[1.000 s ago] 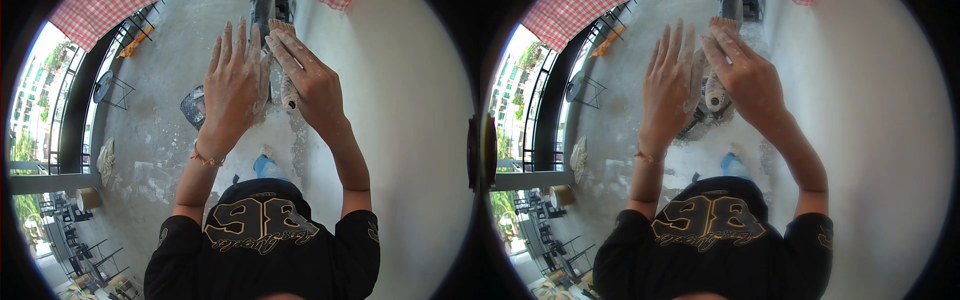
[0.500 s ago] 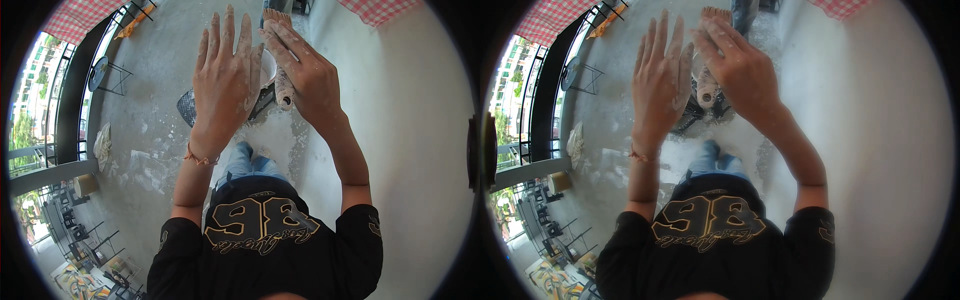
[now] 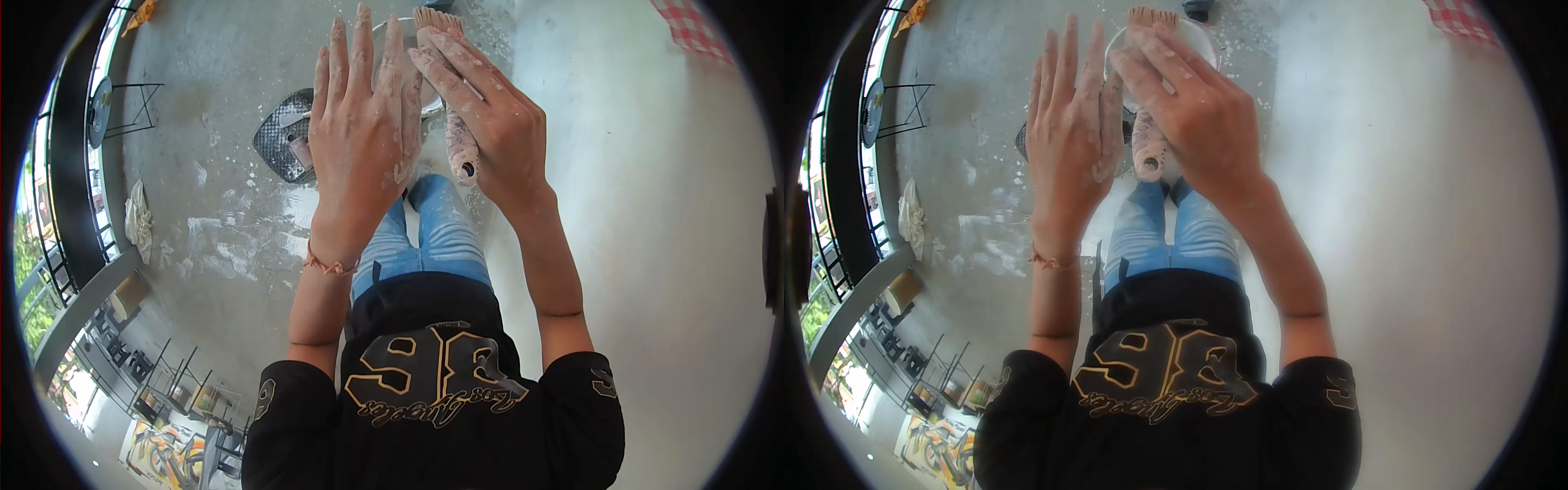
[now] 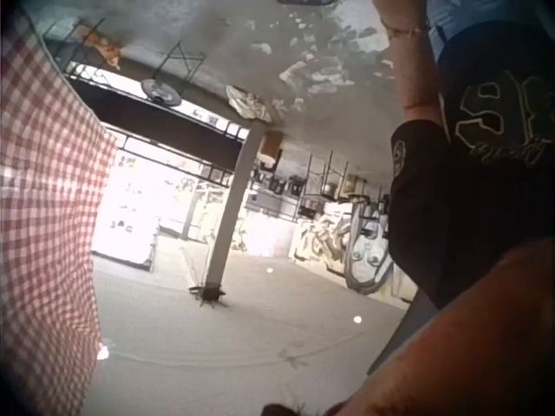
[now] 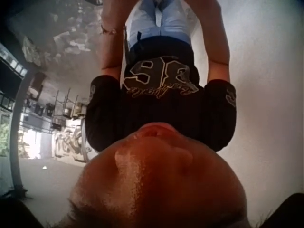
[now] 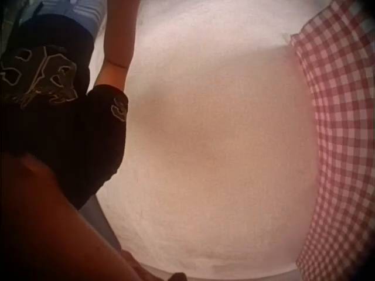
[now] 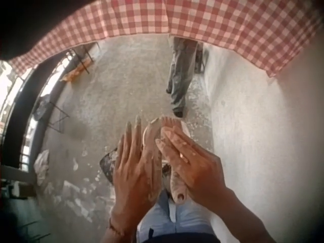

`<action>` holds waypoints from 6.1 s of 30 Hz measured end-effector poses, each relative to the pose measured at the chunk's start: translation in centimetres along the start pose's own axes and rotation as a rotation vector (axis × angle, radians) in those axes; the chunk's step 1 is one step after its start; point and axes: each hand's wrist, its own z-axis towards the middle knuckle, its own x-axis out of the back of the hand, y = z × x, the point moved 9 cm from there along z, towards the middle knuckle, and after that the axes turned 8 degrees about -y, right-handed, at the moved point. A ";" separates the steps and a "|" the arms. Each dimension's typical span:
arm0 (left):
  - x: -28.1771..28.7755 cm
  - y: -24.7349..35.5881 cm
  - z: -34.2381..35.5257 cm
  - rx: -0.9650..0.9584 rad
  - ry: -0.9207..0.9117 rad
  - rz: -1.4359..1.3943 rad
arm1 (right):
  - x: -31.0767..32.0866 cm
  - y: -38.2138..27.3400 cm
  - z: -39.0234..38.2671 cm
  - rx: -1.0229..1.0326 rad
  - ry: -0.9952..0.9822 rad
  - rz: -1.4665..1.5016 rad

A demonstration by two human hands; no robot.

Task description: The person is patching and smoothing a wall using a white filler substance and a brush.

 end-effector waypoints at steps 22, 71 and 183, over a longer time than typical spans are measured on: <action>-35.5 -14.1 8.5 0.021 -0.443 -0.298 | -30.2 25.2 -0.5 -0.324 -0.540 0.299; -41.8 -19.5 1.6 0.120 -0.494 -0.124 | -38.7 24.0 -7.7 -0.570 -0.843 0.256; -43.6 -21.3 -4.8 0.070 -0.578 0.006 | -43.8 19.9 -9.4 -0.366 -0.634 0.625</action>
